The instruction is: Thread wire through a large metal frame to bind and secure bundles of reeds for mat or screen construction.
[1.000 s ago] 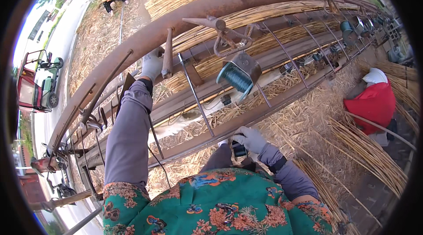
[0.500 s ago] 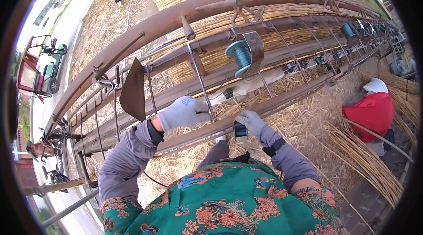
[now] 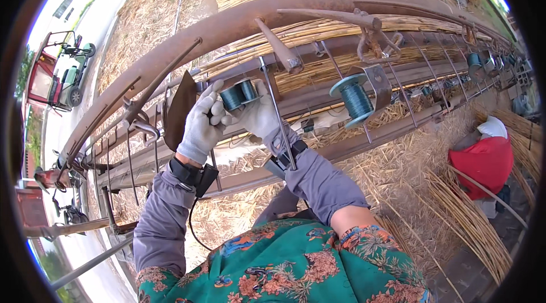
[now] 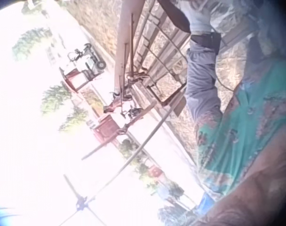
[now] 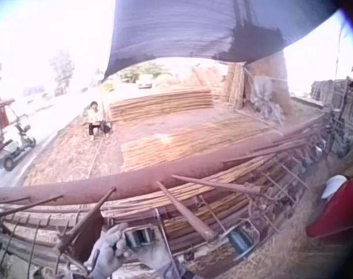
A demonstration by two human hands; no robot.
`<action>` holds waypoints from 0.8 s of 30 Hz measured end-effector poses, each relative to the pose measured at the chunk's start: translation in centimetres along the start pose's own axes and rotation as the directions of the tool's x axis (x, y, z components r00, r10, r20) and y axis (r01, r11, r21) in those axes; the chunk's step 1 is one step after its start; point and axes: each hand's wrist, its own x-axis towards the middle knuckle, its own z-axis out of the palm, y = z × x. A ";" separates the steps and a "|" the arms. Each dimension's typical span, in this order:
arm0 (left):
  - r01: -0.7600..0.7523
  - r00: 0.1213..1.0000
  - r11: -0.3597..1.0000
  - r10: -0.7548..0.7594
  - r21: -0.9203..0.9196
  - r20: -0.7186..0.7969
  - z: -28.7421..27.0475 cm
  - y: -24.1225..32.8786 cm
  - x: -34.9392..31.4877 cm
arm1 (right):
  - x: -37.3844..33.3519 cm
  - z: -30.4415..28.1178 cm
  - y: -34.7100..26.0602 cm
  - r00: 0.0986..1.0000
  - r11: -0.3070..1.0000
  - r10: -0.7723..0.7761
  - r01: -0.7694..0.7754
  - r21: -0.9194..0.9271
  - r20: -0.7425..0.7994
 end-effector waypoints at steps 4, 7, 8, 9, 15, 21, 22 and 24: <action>0.101 0.979 0.993 -0.111 -0.064 -0.171 -2.3 -1.5 1.5 | 0.7 -0.2 -0.4 0.967 0.985 0.141 -0.116 -0.125 0.214; -0.083 0.987 0.940 0.124 0.331 -0.105 -3.5 -1.3 1.9 | -0.1 -1.2 -0.6 0.952 0.987 0.161 -0.147 -0.071 0.262; -0.145 0.973 0.921 0.199 0.363 -0.116 -3.9 -0.9 1.9 | -0.4 -1.5 -0.3 0.990 0.996 0.085 -0.085 -0.009 0.110; -0.185 0.958 0.885 0.259 0.426 -0.121 -4.0 -0.6 2.0 | -1.3 -1.9 -0.5 0.923 0.980 0.198 -0.195 -0.043 0.330; -0.339 0.910 0.830 0.408 0.443 -0.068 -4.2 0.2 4.4 | -7.2 -2.4 0.9 0.931 0.924 0.365 -0.361 -0.126 0.009; -0.396 0.864 0.397 0.466 0.828 0.190 -4.9 -1.4 6.3 | -16.6 3.6 3.9 0.760 0.637 0.649 -0.555 -0.536 -0.015; -0.290 0.888 0.291 0.438 0.912 0.142 -4.8 -1.6 6.1 | -17.9 5.9 3.9 0.763 0.603 0.646 -0.530 -0.596 -0.024; -0.282 0.921 0.447 0.373 0.849 0.109 -4.2 -1.6 5.4 | -18.4 10.9 3.5 0.807 0.516 0.589 -0.350 -0.782 0.027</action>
